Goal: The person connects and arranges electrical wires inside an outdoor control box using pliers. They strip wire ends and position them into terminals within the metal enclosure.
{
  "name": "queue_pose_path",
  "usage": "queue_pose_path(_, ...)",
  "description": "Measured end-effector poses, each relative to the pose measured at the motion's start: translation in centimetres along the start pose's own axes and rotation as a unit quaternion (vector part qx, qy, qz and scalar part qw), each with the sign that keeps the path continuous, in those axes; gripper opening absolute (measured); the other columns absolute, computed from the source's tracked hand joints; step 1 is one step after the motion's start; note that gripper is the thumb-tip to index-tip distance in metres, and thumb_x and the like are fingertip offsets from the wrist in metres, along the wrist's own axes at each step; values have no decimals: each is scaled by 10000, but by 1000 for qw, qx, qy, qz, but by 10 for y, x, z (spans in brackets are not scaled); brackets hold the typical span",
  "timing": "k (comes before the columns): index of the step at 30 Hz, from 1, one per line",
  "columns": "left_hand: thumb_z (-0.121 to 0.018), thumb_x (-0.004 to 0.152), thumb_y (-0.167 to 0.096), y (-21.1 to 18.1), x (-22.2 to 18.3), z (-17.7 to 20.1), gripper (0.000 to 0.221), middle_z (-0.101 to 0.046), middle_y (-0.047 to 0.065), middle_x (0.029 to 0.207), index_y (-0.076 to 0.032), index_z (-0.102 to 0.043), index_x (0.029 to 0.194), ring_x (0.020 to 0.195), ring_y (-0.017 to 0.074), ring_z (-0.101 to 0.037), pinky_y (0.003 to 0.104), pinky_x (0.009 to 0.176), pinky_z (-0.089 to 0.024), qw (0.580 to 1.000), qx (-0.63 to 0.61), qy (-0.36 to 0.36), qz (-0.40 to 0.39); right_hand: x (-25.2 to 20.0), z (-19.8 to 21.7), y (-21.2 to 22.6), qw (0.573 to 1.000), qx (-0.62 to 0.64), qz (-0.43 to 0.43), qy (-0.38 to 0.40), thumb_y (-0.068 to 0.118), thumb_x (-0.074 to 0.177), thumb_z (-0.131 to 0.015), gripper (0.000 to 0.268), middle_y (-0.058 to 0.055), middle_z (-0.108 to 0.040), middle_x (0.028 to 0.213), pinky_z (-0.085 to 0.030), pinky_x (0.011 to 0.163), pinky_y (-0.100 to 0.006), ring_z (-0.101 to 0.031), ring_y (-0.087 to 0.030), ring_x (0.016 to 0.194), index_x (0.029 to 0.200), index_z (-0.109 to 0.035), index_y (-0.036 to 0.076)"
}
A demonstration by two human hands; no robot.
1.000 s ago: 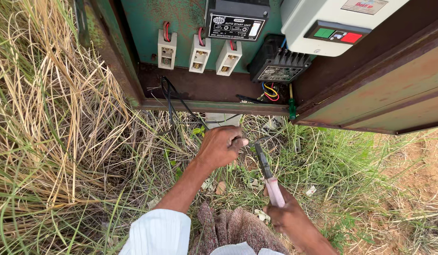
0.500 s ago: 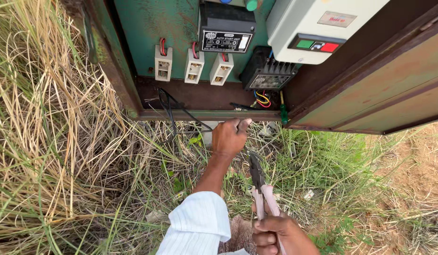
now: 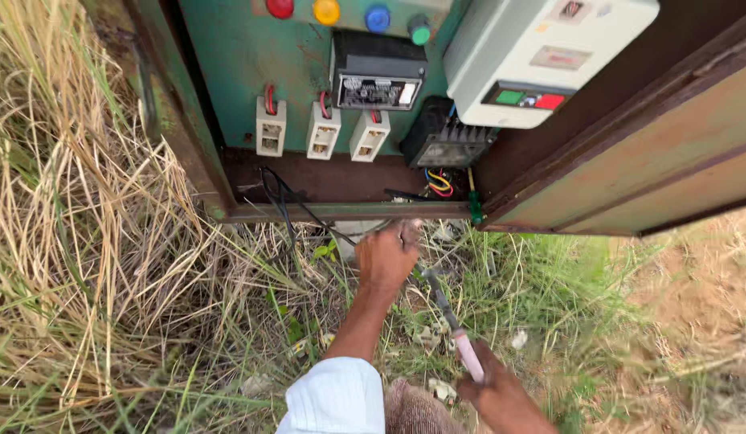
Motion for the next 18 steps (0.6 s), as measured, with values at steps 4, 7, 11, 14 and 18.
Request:
queue_pose_path(4, -662, 950, -361, -3, 3, 6, 321, -709, 177, 666, -87, -735, 801, 570, 370, -691, 516, 578, -543, 997, 14, -60, -53, -10, 4, 37, 983, -87, -152, 59, 288, 900, -592, 688, -230, -747, 1111, -548, 980, -436, -764, -360, 1003, 1529, -337, 172)
queue_pose_path(7, -675, 945, -358, -6, -3, 6, 371, -701, 165, 654, -61, -679, 723, 538, 356, -679, 508, 560, -534, 996, 11, -57, -71, -18, 8, 47, 985, -117, -121, 23, 290, 884, -590, 632, -239, -766, 991, -535, 912, -490, -746, -363, 929, 1480, -413, 170)
queue_pose_path(11, -686, 929, -397, -5, -2, 3, 417, -695, 173, 617, -54, -683, 692, 528, 379, -668, 522, 564, -526, 998, 32, -29, -37, -19, -4, 32, 995, -12, -87, 41, 205, 885, -594, 517, -182, -729, 849, -529, 702, -426, -688, -272, 725, 1384, -499, 111)
queue_pose_path(14, -655, 952, -418, 1, 6, -13, 406, -699, 192, 632, -73, -731, 753, 580, 382, -690, 512, 628, -555, 999, 26, 31, -27, -27, -16, 15, 966, 215, -129, 66, 102, 835, -605, 447, -115, -627, 747, -415, 530, -359, -555, -203, 588, 1280, -598, 58)
queue_pose_path(18, -651, 933, -408, 10, 12, -22, 372, -714, 201, 683, -73, -775, 830, 617, 385, -708, 516, 664, -567, 998, 8, 26, -58, -28, -36, 22, 833, 491, -231, 109, 7, 800, -575, 430, -119, -541, 714, -346, 446, -303, -439, -174, 517, 1228, -533, 28)
Point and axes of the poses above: each hand's wrist, its own x-axis towards the middle knuckle, its own z-axis out of the back of the hand, y = z × x, the point moved 2 cm from there along x, towards the middle knuckle
